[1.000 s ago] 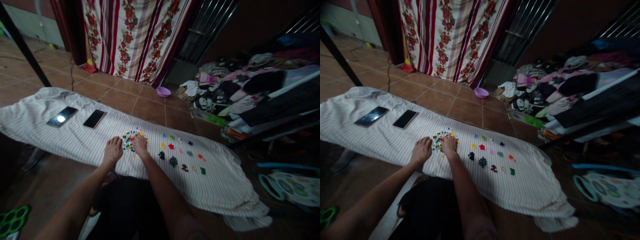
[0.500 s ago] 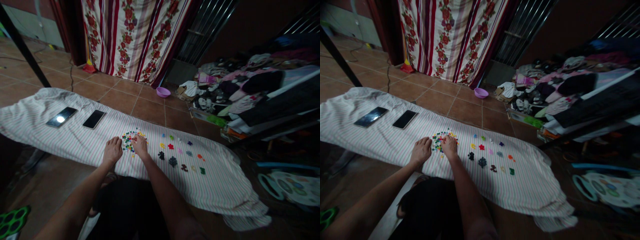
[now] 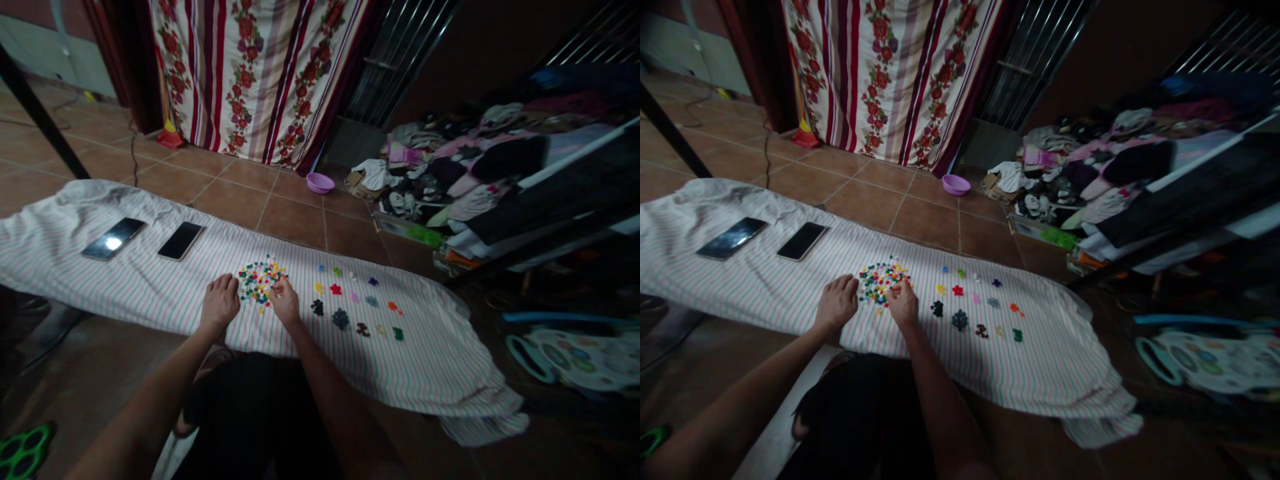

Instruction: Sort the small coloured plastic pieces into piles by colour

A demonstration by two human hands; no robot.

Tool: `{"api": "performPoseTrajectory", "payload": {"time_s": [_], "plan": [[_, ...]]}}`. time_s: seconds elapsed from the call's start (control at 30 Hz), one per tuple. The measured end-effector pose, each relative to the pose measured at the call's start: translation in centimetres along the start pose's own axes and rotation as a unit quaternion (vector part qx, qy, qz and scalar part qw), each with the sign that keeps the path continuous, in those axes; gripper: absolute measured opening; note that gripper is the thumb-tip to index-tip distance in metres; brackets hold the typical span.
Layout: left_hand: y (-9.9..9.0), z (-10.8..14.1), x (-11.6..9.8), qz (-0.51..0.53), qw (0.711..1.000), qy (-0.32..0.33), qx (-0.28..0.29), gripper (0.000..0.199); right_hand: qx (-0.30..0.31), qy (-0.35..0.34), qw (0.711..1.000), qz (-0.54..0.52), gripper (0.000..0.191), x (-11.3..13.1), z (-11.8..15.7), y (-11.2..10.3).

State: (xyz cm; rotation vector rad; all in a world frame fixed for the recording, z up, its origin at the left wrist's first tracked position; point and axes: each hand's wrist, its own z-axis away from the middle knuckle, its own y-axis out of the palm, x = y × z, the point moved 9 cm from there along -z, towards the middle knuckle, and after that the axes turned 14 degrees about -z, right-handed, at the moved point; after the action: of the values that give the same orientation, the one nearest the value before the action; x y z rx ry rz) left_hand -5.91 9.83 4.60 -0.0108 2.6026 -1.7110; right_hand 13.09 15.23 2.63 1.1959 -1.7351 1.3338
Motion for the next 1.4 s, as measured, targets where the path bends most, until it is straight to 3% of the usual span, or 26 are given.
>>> {"api": "performPoseTrajectory", "payload": {"time_s": [0.2, 0.57, 0.87, 1.17, 1.4], "plan": [[-0.1, 0.0, 0.0, 0.002, 1.000, 0.004, 0.004, 0.034, -0.028, -0.015, 0.999, -0.010, 0.010, 0.3, 2.5, -3.8], [-0.5, -0.2, 0.1, -0.005, 0.999, -0.009, 0.037, 0.035, -0.121, 0.082, 0.989, -0.030, 0.019, -3.4, 7.5, -12.7], [-0.3, 0.0, 0.1, -0.019, 0.999, -0.004, 0.048, 0.037, -0.182, 0.092, 0.979, 0.007, 0.024, -5.5, 9.7, -17.2], [-0.7, 0.0, -0.1, -0.024, 0.998, -0.008, 0.055, 0.038, -0.228, 0.079, 0.964, 0.110, 0.025, -6.8, 12.6, -23.0], [-0.7, 0.0, 0.0, -0.016, 0.999, -0.010, 0.047, 0.038, -0.259, 0.102, 0.939, 0.204, 0.023, -7.1, 12.3, -25.6]]}}
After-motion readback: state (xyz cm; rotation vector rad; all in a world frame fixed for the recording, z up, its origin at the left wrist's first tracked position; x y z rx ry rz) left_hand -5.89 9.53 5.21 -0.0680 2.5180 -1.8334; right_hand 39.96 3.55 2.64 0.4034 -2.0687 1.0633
